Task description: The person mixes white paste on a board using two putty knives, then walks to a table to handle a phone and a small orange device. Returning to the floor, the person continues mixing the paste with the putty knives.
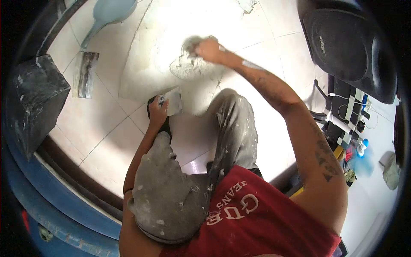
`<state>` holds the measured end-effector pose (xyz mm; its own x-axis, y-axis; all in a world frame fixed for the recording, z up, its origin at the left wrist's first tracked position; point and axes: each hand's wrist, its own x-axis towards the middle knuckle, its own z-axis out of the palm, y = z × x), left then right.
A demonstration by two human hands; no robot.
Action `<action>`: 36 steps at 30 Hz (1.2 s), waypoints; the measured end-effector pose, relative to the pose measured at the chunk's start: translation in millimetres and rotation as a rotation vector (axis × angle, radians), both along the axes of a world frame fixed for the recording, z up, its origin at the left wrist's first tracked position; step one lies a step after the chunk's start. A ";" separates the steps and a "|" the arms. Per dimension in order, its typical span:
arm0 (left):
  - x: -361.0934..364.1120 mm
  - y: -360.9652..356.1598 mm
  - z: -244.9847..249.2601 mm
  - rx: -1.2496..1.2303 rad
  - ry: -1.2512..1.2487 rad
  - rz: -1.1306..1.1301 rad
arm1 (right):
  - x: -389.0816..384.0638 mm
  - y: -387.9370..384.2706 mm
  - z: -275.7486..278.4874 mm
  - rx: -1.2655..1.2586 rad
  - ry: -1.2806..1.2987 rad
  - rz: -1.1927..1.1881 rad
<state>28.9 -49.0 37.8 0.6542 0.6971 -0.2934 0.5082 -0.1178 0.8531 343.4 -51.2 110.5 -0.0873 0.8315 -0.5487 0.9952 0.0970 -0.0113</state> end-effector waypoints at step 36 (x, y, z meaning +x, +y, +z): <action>-1.1 -0.3 -0.9 -0.254 -0.049 0.125 | -7.8 -94.5 30.1 0.547 0.562 -1.163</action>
<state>27.9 -49.3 36.9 0.5852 0.6816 -0.4392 0.4629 0.1639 0.8711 335.6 -145.8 140.6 0.6930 0.6730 -0.2586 0.3827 -0.6474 -0.6591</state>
